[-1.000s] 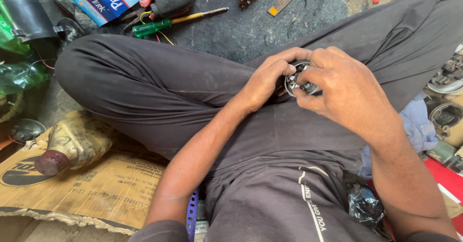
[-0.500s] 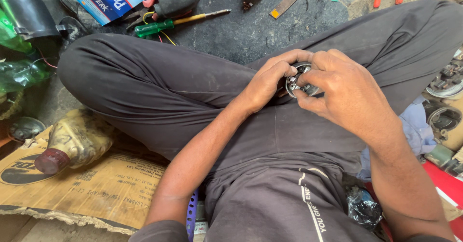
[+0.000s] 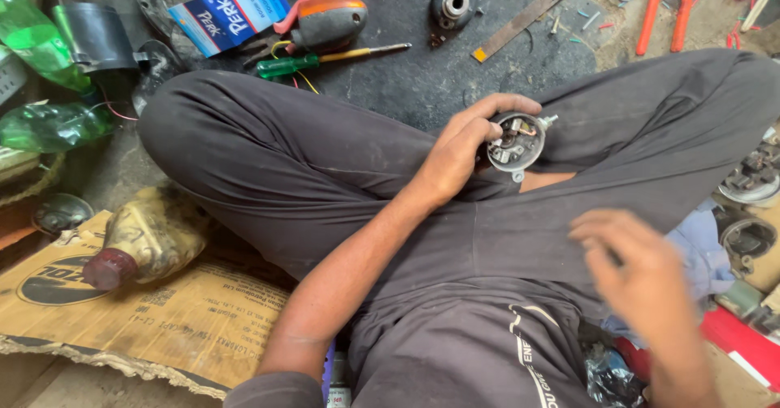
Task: The person sits cross-legged on the floor and uses a screwdriver to adjust internal components of a small cylindrical electrical part. They repeatedly insert the screwdriver into the housing to tighten or align parts inside.
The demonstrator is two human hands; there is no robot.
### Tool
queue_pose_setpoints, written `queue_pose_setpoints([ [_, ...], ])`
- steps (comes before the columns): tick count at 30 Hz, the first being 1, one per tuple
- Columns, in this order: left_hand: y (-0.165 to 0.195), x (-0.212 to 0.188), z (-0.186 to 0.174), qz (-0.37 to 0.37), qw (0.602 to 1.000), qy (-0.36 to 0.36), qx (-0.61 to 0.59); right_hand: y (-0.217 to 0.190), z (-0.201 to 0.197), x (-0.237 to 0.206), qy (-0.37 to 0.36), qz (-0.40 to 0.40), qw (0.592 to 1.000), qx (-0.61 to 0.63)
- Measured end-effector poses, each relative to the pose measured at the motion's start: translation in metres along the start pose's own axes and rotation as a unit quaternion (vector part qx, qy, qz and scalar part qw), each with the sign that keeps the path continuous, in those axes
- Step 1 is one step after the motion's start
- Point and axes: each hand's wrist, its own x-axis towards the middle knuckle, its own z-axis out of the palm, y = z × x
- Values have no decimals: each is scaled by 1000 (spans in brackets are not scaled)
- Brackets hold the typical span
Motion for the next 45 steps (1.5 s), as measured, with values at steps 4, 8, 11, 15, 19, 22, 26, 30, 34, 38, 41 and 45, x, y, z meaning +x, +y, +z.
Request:
queue_pose_setpoints([
  [4,-2,-2,3,36,998,10,57,-5,36,-30,49,-7,999,-14],
  [8,-1,-6,9,-59,998,21,-22,3,33,-39,65,-29,997,-21],
  [11,3,-9,14,-76,997,21,-13,7,23,-40,98,-14,995,-27],
  [15,3,-12,18,-52,999,10,-12,9,21,-38,104,-31,994,-27],
  [19,-2,-15,15,-38,999,8,-12,5,40,-34,78,47,995,-35],
  [22,-5,-14,13,25,1000,-5,15,0,55,-30,64,92,990,-80],
  [26,-1,-14,11,-15,1000,-9,-17,-6,58,-24,61,88,991,-83],
  [30,4,-17,13,-43,999,-9,-21,-7,59,-20,53,90,990,-95],
  [34,6,-19,14,-38,999,-14,-14,-5,68,-18,71,80,990,-97],
  [38,0,-17,12,-38,999,-10,-33,0,63,-17,74,75,993,54],
  [41,-10,-13,10,-16,996,-17,-82,6,44,-6,96,161,955,231],
  [45,-20,-13,12,-44,997,-27,-64,3,13,27,179,17,946,269],
])
